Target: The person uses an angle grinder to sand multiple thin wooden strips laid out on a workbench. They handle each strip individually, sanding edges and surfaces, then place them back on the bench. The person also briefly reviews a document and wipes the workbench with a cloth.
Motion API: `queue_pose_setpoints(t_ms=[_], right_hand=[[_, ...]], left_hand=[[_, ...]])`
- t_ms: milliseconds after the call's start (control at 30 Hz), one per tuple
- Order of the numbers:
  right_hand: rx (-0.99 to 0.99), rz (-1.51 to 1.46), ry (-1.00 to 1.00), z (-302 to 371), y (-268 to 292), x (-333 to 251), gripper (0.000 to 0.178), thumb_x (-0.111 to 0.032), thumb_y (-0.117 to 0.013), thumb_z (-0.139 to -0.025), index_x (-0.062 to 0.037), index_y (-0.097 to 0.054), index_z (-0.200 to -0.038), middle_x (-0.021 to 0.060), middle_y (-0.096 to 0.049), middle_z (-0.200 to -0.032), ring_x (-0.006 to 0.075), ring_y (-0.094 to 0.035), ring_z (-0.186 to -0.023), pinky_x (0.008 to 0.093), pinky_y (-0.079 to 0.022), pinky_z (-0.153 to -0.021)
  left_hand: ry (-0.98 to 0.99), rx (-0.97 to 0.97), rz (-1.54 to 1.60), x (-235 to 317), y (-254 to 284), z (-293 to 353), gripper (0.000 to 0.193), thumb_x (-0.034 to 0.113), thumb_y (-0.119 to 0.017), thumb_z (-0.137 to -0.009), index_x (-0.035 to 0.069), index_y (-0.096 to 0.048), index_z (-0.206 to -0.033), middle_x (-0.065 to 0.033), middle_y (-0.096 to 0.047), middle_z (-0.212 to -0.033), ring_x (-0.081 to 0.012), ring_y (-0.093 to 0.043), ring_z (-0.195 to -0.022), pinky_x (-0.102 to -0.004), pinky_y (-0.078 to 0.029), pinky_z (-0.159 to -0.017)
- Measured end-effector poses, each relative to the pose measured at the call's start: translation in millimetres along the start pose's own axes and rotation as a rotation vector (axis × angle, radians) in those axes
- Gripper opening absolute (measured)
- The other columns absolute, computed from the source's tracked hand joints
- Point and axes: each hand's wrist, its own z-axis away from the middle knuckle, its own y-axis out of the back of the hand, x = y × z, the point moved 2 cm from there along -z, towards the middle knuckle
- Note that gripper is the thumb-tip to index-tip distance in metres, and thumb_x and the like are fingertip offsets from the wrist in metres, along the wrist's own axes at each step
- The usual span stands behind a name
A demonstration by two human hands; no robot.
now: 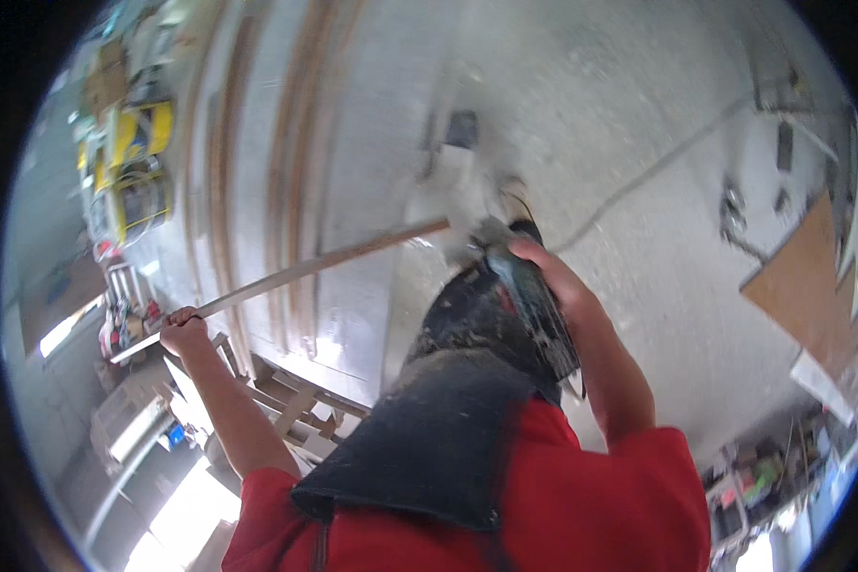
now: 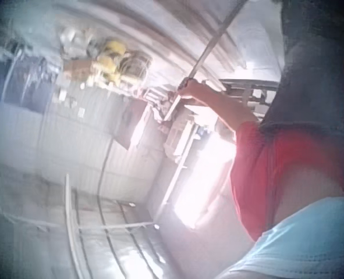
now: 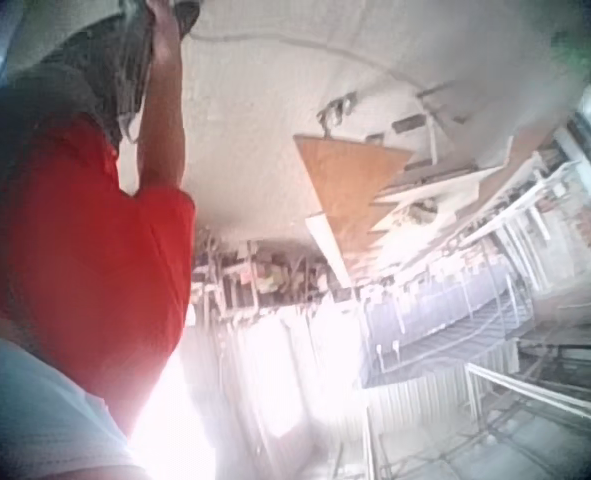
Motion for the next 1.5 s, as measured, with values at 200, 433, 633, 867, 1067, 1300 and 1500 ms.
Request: queue_pose_setpoints(t_ms=[200,433,633,867,1067,1300,1500], right_hand=[[0.128,-0.037,0.176,9.3,31.6,-3.6,0.053,-0.056,-0.062,-0.091,-0.0051,-0.067,-0.103,0.014,-0.069,-0.073,0.0265,-0.067,-0.058,0.0379,-0.056,-0.053],[0.218,0.234,0.256,24.5,50.9,-22.5,0.066,-0.072,-0.055,-0.088,-0.0084,-0.068,-0.103,0.0161,-0.069,-0.076,0.0297,-0.069,-0.062,0.0416,-0.057,-0.056],[0.23,0.241,0.334,45.3,27.4,-32.6,0.071,-0.075,-0.052,-0.087,-0.0069,-0.063,-0.106,0.0159,-0.066,-0.075,0.0319,-0.065,-0.062,0.0444,-0.056,-0.057],[0.31,0.361,0.465,90.6,32.4,-33.3,0.075,-0.076,-0.05,-0.087,-0.0055,-0.061,-0.109,0.0134,-0.064,-0.074,0.03,-0.064,-0.061,0.0417,-0.055,-0.056],[0.423,0.338,0.461,120.9,21.0,-21.6,0.07,-0.074,-0.053,-0.088,-0.005,-0.061,-0.102,0.0109,-0.064,-0.073,0.0269,-0.063,-0.061,0.0383,-0.054,-0.055],[0.437,0.266,0.442,116.6,27.0,-38.3,0.068,-0.073,-0.056,-0.086,-0.0071,-0.062,-0.098,0.0123,-0.066,-0.074,0.0277,-0.064,-0.062,0.0397,-0.054,-0.057],[0.451,0.397,0.473,128.0,-3.7,-47.3,0.066,-0.072,-0.06,-0.085,-0.0087,-0.062,-0.104,0.0128,-0.067,-0.075,0.0282,-0.066,-0.064,0.0412,-0.057,-0.057]], left_hand=[[-0.404,-0.238,-0.069,176.6,-17.3,45.3,0.039,0.023,-0.042,-0.108,0.013,-0.045,-0.072,0.0009,-0.036,-0.06,-0.0161,-0.035,-0.053,-0.0342,-0.033,-0.051],[-0.39,-0.632,-0.339,234.8,-91.2,176.1,0.028,0.029,-0.053,-0.106,0.018,-0.051,-0.081,0.0072,-0.032,-0.06,-0.0053,-0.027,-0.045,-0.025,-0.019,-0.04],[-0.87,-0.944,-0.82,11.1,-132.4,172.2,0.021,0.025,-0.066,-0.095,0.005,-0.068,-0.099,-0.0081,-0.068,-0.087,-0.0248,-0.066,-0.085,-0.0405,-0.052,-0.079],[-0.589,-0.979,-1.229,-118.8,-161.9,181.9,0.027,0.03,-0.064,-0.096,0.007,-0.068,-0.109,-0.0199,-0.072,-0.102,-0.0402,-0.068,-0.097,-0.0521,-0.052,-0.085],[-0.651,-0.917,-1.222,-173.3,-176.9,156.6,0.024,0.021,-0.057,-0.094,0.009,-0.07,-0.11,-0.0188,-0.073,-0.106,-0.0409,-0.067,-0.103,-0.0514,-0.054,-0.089],[-0.815,-0.839,-1.27,-173.7,-184.9,156.8,0.022,0.013,-0.058,-0.09,0.008,-0.072,-0.107,-0.0161,-0.06,-0.118,-0.0335,-0.059,-0.113,-0.0452,-0.051,-0.096],[-0.991,-0.673,-1.162,-169.4,-155.2,158.3,0.021,0.017,-0.062,-0.089,0.007,-0.071,-0.106,-0.0161,-0.06,-0.117,-0.0323,-0.056,-0.116,-0.045,-0.047,-0.099]])
